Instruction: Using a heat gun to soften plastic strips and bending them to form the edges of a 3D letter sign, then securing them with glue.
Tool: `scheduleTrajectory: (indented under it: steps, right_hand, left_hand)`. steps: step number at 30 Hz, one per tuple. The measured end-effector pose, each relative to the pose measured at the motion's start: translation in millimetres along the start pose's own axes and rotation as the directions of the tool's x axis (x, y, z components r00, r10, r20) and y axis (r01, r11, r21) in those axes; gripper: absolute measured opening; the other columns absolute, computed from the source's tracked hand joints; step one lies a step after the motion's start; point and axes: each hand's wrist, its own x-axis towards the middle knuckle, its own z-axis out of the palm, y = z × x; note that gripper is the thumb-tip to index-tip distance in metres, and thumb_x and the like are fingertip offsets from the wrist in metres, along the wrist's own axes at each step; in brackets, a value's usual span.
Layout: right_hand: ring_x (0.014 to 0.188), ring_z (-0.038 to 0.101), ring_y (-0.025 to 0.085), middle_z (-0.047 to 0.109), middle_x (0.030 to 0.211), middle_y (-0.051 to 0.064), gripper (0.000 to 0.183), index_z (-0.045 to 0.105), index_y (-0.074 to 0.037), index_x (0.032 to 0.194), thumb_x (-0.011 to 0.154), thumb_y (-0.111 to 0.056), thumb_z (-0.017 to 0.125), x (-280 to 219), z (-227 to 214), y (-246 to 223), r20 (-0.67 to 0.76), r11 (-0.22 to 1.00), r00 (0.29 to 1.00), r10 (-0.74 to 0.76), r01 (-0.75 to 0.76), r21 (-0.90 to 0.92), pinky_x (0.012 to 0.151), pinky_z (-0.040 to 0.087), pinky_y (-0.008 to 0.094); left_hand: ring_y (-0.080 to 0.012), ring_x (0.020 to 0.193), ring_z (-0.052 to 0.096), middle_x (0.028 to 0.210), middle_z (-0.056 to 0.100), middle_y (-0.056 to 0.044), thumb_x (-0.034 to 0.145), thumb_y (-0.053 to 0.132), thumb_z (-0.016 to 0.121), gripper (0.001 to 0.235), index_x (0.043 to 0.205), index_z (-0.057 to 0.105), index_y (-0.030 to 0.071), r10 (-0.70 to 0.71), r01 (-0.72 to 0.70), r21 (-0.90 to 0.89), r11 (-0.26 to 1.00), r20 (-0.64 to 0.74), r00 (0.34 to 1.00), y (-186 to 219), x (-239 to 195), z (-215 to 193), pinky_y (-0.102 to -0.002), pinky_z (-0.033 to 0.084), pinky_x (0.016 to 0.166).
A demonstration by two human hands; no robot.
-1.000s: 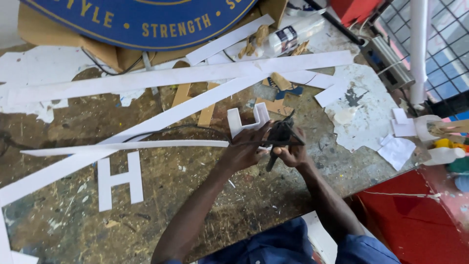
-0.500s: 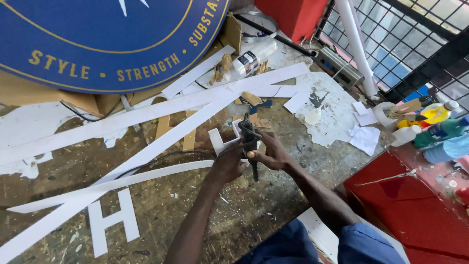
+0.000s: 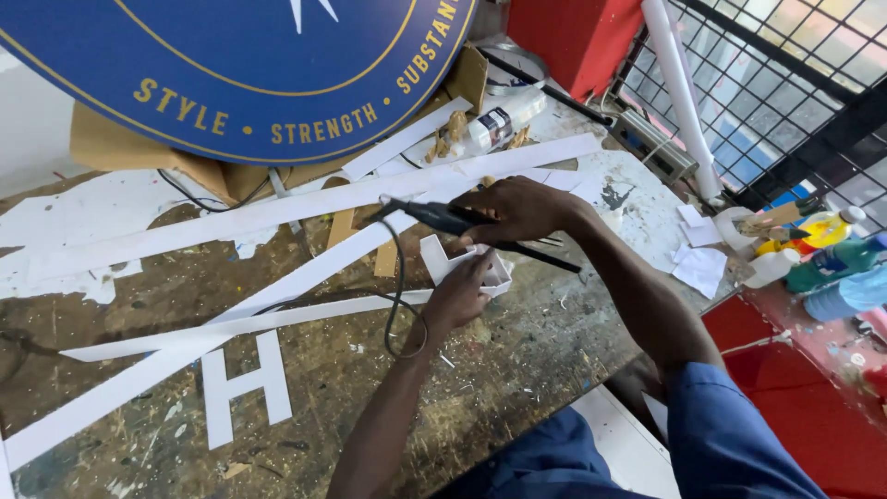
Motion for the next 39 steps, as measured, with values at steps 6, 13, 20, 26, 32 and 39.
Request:
scheduleTrajectory:
  steps: [6,13,20,26,32,39]
  right_hand:
    - [0.082,0.071,0.066,0.075,0.080,0.029,0.042,0.071,0.001,0.106,0.108,-0.040,0.081,50.7,-9.7,85.9,-0.685,0.990,0.724,0.082,-0.137,-0.026,0.078,0.052,0.077]
    - [0.099,0.081,0.050,0.085,0.098,0.016,0.062,0.069,-0.026,0.142,0.102,-0.073,0.075,64.0,35.8,245.0,-0.779,0.755,0.381,0.498,-0.632,0.173,0.085,0.060,0.066]
    - [0.141,0.062,0.040,0.063,0.146,0.007,0.058,0.072,-0.026,0.147,0.093,-0.041,0.087,39.1,155.3,292.1,-0.667,0.644,0.659,0.348,-0.685,-0.341,0.109,0.056,0.058]
    - [0.120,0.080,0.034,0.080,0.128,0.006,0.033,0.079,-0.026,0.137,0.106,-0.031,0.070,-36.1,215.3,142.9,-0.530,0.787,0.582,0.617,-0.455,0.417,0.090,0.067,0.053]
    - [0.116,0.082,0.038,0.083,0.123,0.017,0.033,0.081,-0.016,0.143,0.113,-0.028,0.074,-50.2,236.8,140.8,-0.513,0.773,0.631,0.582,-0.235,0.589,0.084,0.066,0.047]
    - [0.106,0.079,0.032,0.081,0.114,0.024,0.031,0.082,-0.009,0.141,0.112,-0.016,0.072,-36.4,217.8,151.2,-0.450,0.820,0.792,0.412,-0.109,0.561,0.075,0.063,0.041]
  left_hand:
    - [-0.0478,0.142,0.063,0.150,0.064,-0.024,0.092,0.009,0.083,0.102,0.179,0.031,0.011,0.034,-0.034,-0.005,0.999,0.020,0.999,4.1,-9.9,-5.1,-0.058,0.052,0.122]
    - [-0.0498,0.146,0.060,0.150,0.063,-0.029,0.094,0.008,0.082,0.093,0.176,0.038,0.005,0.062,-0.063,-0.016,0.998,-0.043,0.997,14.2,-20.3,-17.9,-0.059,0.050,0.124]
    - [-0.0489,0.154,0.053,0.157,0.059,-0.028,0.097,0.002,0.074,0.088,0.176,0.037,0.007,0.037,-0.035,-0.074,0.997,0.017,0.999,32.2,-26.1,-37.0,-0.058,0.044,0.131]
    - [-0.0532,0.159,0.043,0.160,0.054,-0.031,0.093,-0.007,0.072,0.071,0.161,0.054,-0.002,0.183,-0.183,-0.015,0.983,-0.003,0.983,-13.3,-5.0,0.7,-0.060,0.035,0.136]
    - [-0.0392,0.155,0.053,0.150,0.064,-0.014,0.088,-0.001,0.072,0.057,0.143,0.071,0.010,0.102,-0.134,0.258,0.957,0.135,0.986,-28.7,-17.2,-13.2,-0.054,0.048,0.123]
    - [-0.0335,0.115,0.063,0.110,0.068,-0.008,0.076,-0.003,0.083,0.030,0.104,0.081,0.009,0.045,-0.052,0.511,0.858,0.027,0.999,-3.6,-22.8,-33.8,-0.049,0.052,0.097]
